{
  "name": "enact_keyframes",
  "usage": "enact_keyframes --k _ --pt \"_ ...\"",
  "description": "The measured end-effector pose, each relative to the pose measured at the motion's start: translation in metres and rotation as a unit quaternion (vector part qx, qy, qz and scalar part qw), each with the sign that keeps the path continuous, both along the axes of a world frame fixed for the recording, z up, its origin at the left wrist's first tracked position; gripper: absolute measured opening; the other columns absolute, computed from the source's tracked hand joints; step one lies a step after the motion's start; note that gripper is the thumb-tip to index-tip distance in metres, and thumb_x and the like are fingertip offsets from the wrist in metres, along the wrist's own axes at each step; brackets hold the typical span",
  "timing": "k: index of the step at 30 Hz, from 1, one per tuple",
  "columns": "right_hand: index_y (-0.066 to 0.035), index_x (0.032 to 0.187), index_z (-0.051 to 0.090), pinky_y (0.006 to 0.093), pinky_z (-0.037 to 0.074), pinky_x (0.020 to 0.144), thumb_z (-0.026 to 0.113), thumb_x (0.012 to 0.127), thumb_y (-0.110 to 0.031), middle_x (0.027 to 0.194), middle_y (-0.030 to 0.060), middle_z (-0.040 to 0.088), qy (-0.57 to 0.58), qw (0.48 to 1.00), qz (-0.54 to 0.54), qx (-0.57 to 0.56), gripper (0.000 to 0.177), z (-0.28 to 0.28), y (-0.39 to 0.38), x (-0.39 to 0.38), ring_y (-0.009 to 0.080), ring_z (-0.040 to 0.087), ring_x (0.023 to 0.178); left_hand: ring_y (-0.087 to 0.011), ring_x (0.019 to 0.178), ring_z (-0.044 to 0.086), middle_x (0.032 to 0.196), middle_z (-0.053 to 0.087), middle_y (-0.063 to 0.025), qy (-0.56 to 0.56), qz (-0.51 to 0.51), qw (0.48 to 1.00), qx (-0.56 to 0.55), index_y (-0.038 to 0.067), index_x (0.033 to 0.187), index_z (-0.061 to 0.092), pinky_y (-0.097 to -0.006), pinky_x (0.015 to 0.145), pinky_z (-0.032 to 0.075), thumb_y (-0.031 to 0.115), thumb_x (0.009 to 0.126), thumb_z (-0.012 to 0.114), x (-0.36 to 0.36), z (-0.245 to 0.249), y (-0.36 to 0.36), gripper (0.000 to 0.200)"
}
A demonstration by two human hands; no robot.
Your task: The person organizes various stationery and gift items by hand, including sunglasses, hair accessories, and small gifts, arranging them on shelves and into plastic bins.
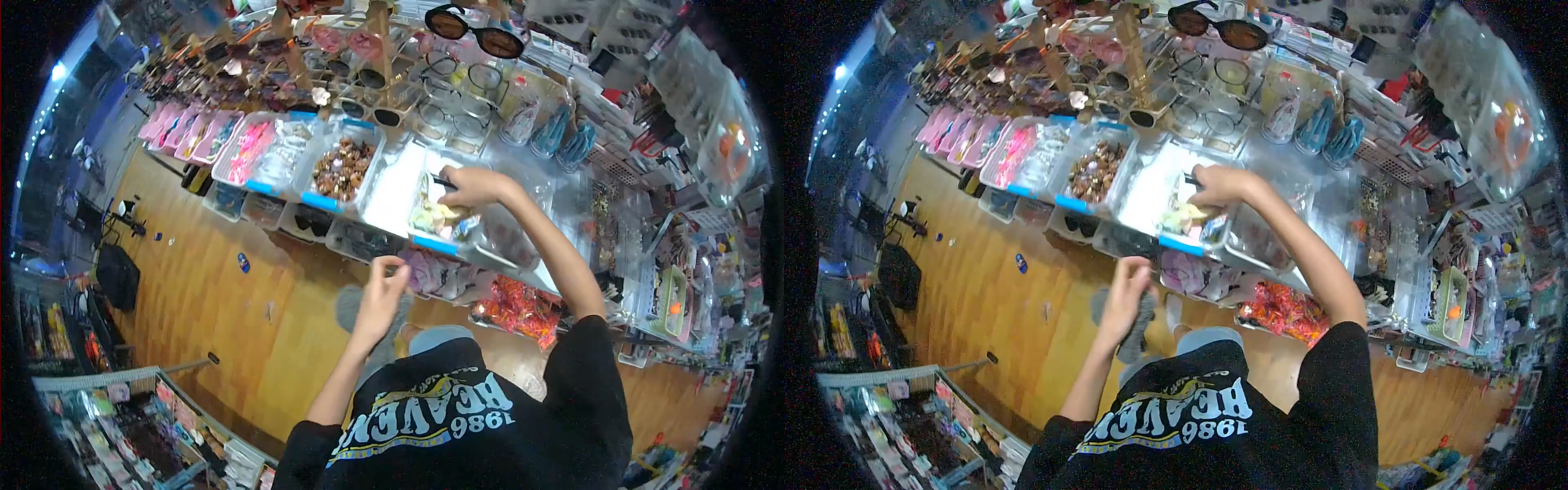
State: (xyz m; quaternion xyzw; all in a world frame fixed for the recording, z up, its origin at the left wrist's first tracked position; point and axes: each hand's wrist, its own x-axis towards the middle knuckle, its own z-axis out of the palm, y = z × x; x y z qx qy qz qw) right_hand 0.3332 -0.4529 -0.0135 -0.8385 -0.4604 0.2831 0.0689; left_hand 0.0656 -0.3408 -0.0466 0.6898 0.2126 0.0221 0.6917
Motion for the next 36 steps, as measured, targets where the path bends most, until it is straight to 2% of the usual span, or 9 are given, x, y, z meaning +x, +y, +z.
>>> enact_keyframes --k 4,8,11,15,17,28,30,34,36 --pt "0.007 0.118 0.046 0.0397 0.048 0.074 0.063 0.079 -0.046 0.093 0.0245 0.064 0.062 0.998 -0.006 -0.032 0.067 -0.002 0.009 0.011 0.0339 0.062 0.085 -0.0111 0.072 0.058 0.075 0.064 -0.0086 -0.014 -0.172 0.98 -0.095 -0.002 0.103 0.055 -0.0243 0.07 0.044 0.031 0.099 0.043 0.059 -0.027 0.002 0.035" --pt "0.011 0.111 0.05 0.0377 0.049 0.073 0.059 0.076 -0.045 0.086 0.023 0.065 0.071 0.997 0.021 0.002 0.067 0.014 0.01 0.017 0.0316 0.064 0.082 -0.0118 0.08 0.059 0.086 0.067 -0.0107 -0.015 -0.189 0.978 -0.088 -0.004 0.104 0.059 -0.0257 0.077 0.044 0.027 0.098 0.046 0.067 -0.029 0.003 0.034" --pt "0.009 0.109 0.053 0.0383 0.049 0.074 0.055 0.08 -0.039 0.086 0.0212 0.066 0.175 0.982 -0.053 -0.055 0.056 0.022 0.018 0.024 0.0316 0.064 0.083 -0.0106 0.084 0.059 0.093 0.068 -0.0129 -0.025 -0.136 0.969 -0.206 -0.004 0.104 0.061 -0.0247 0.083 0.042 0.028 0.097 0.047 0.062 -0.034 -0.003 0.036" --pt "0.006 0.105 0.057 0.0414 0.049 0.075 0.05 0.083 -0.032 0.088 0.0228 0.065 0.146 0.988 -0.045 -0.013 0.045 0.0 0.016 0.023 0.0344 0.063 0.083 -0.0121 0.092 0.059 0.095 0.068 -0.0119 -0.067 -0.133 0.952 -0.268 -0.005 0.1 0.063 -0.0254 0.088 0.041 0.022 0.098 0.046 0.061 -0.026 0.0 0.033" --pt "0.005 0.101 0.059 0.044 0.049 0.076 0.046 0.084 -0.03 0.088 0.0243 0.065 0.016 0.999 -0.027 -0.024 0.04 -0.009 0.018 0.005 0.038 0.063 0.083 -0.0127 0.094 0.059 0.095 0.068 -0.012 -0.058 -0.132 0.951 -0.275 -0.005 0.098 0.064 -0.026 0.088 0.042 0.021 0.098 0.046 0.061 -0.02 0.003 0.032" --pt "0.004 0.1 0.059 0.0403 0.049 0.065 0.053 0.083 -0.028 0.076 0.0215 0.064 0.236 0.966 -0.011 -0.107 0.037 0.007 0.024 0.013 0.0358 0.062 0.071 -0.0031 0.064 0.044 0.074 0.06 0.0019 0.022 -0.137 0.969 -0.205 -0.001 0.095 0.068 -0.0206 0.058 0.036 0.022 0.096 0.049 0.062 -0.021 0.012 0.03" --pt "0.004 0.105 0.058 0.0408 0.048 0.065 0.058 0.081 -0.03 0.077 0.0226 0.063 0.053 0.998 0.005 0.037 0.041 0.008 0.021 0.011 0.0367 0.062 0.071 -0.0036 0.064 0.045 0.072 0.06 0.0017 0.022 -0.125 0.972 -0.2 -0.001 0.095 0.068 -0.0203 0.058 0.036 0.024 0.096 0.048 0.063 -0.026 0.01 0.031" --pt "0.002 0.104 0.057 0.0439 0.049 0.073 0.066 0.077 -0.026 0.084 0.0189 0.064 -0.107 0.986 -0.078 0.099 0.041 0.047 0.019 -0.009 0.0352 0.062 0.081 -0.0042 0.061 0.048 0.068 0.06 0.0002 0.033 -0.148 0.973 -0.173 -0.001 0.099 0.068 -0.0193 0.055 0.036 0.027 0.097 0.045 0.071 -0.002 0.019 0.037" --pt "0.001 0.105 0.057 0.0423 0.047 0.076 0.066 0.076 -0.025 0.088 0.0177 0.063 -0.134 0.987 -0.024 0.083 0.04 0.081 0.002 -0.037 0.0331 0.061 0.087 -0.0039 0.06 0.049 0.071 0.062 -0.0013 0.069 -0.164 0.966 -0.187 -0.001 0.099 0.068 -0.0188 0.053 0.037 0.028 0.097 0.043 0.072 0.003 0.025 0.038"
